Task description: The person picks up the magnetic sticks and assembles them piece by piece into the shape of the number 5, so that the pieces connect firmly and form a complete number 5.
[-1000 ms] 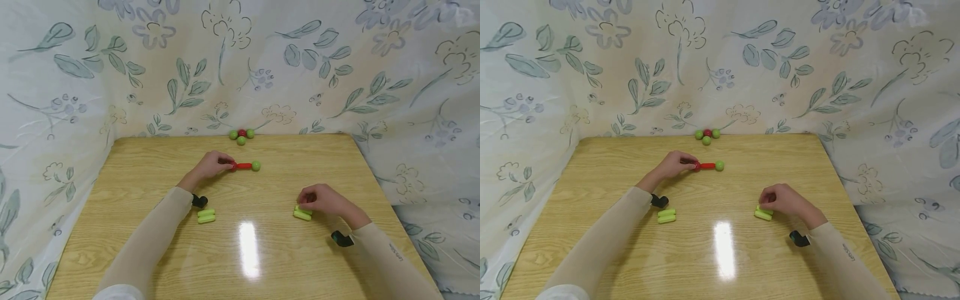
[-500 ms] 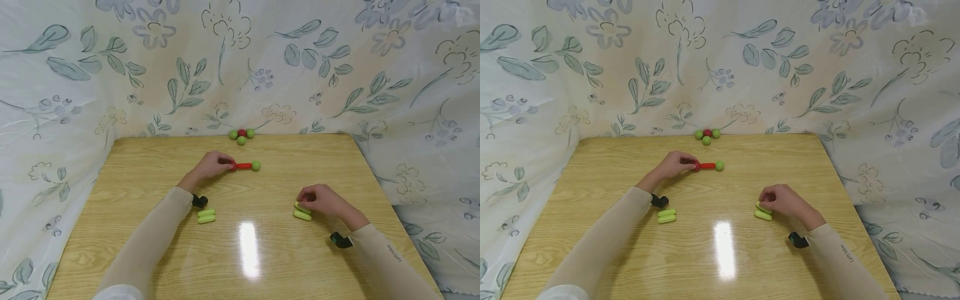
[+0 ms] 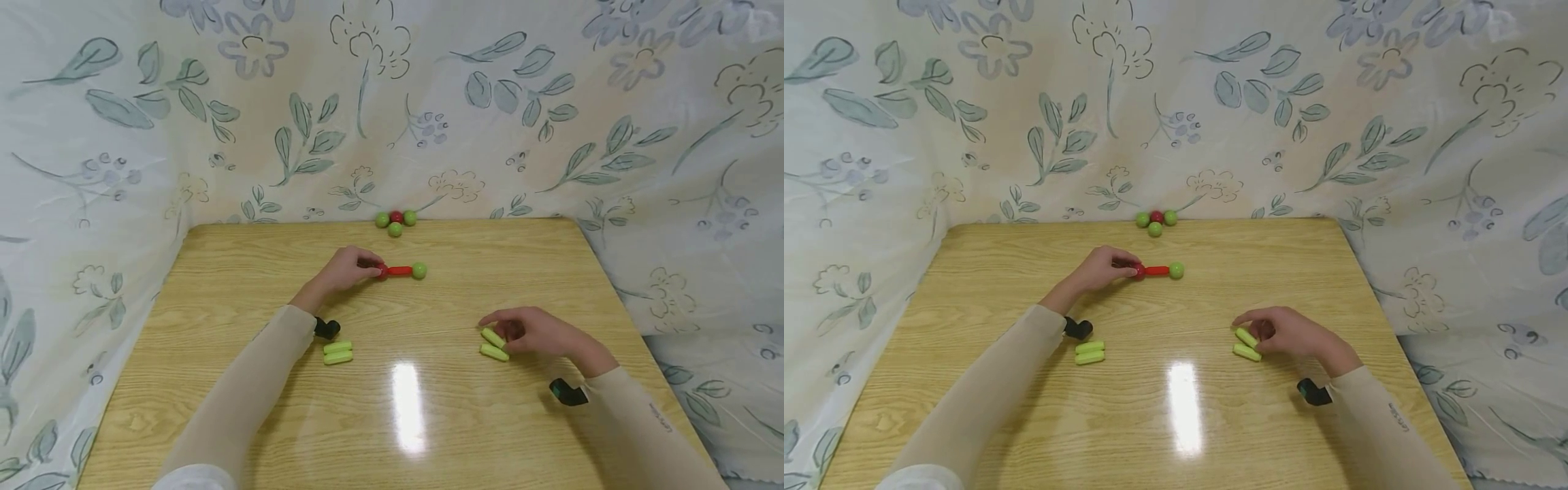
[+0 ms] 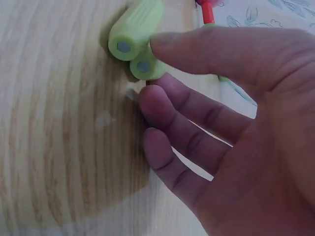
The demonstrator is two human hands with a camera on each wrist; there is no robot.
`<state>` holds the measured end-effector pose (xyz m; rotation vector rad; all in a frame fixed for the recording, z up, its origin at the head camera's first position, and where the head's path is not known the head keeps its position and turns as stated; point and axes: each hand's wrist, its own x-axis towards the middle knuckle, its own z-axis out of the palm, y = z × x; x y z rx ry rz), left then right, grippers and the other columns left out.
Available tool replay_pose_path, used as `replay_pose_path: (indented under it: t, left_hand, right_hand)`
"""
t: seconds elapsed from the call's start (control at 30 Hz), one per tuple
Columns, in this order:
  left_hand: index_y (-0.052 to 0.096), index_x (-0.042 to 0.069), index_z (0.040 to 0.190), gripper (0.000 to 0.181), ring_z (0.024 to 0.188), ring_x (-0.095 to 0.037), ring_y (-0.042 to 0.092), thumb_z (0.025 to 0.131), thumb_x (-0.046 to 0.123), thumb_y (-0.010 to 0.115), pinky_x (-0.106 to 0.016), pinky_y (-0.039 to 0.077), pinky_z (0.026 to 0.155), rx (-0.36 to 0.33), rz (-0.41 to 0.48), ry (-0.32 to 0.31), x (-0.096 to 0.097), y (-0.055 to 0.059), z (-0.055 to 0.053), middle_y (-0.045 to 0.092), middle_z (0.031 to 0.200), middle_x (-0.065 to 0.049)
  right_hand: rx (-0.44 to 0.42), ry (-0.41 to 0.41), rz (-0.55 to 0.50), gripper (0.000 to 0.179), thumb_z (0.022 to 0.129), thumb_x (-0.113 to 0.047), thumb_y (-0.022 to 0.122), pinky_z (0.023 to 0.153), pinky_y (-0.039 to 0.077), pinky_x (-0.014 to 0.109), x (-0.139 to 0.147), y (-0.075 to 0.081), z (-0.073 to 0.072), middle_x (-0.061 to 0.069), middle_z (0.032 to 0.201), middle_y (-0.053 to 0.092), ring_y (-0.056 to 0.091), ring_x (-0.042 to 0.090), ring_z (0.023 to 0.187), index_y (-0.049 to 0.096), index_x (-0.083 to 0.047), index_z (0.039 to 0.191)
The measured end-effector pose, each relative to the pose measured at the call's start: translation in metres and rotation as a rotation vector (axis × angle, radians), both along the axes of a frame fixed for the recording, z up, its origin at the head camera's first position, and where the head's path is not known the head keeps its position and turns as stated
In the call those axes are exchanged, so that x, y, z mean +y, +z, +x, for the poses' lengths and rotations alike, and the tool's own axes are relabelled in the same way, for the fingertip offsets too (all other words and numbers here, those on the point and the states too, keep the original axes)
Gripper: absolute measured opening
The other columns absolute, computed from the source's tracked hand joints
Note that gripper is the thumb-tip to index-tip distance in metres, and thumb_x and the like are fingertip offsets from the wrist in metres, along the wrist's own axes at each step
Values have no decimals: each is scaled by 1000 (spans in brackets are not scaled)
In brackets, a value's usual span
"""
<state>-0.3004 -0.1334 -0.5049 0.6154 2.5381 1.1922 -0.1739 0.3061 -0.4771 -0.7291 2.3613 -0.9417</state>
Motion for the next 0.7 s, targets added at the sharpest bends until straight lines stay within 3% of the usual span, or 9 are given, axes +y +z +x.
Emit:
replay_pose_path:
  t: [0.3, 0.7]
  left_hand:
    - [79, 6, 128, 28, 111, -24, 68, 104, 20, 77, -42, 54, 101, 0, -6, 2, 0, 0, -1, 78, 119, -6]
    - [79, 6, 128, 28, 112, -24, 68, 104, 20, 76, -42, 54, 101, -7, -13, 5, 1, 2, -1, 78, 119, -6]
  right_hand:
    - [59, -8, 19, 38, 98, -3, 80, 74, 51, 29, -1, -4, 0, -2, 96, 66, 59, 13, 82, 74, -11, 134]
    - [63, -58, 10, 43, 97, -11, 84, 74, 52, 30, -1, -8, -1, -3, 95, 64, 60, 14, 83, 71, -13, 138]
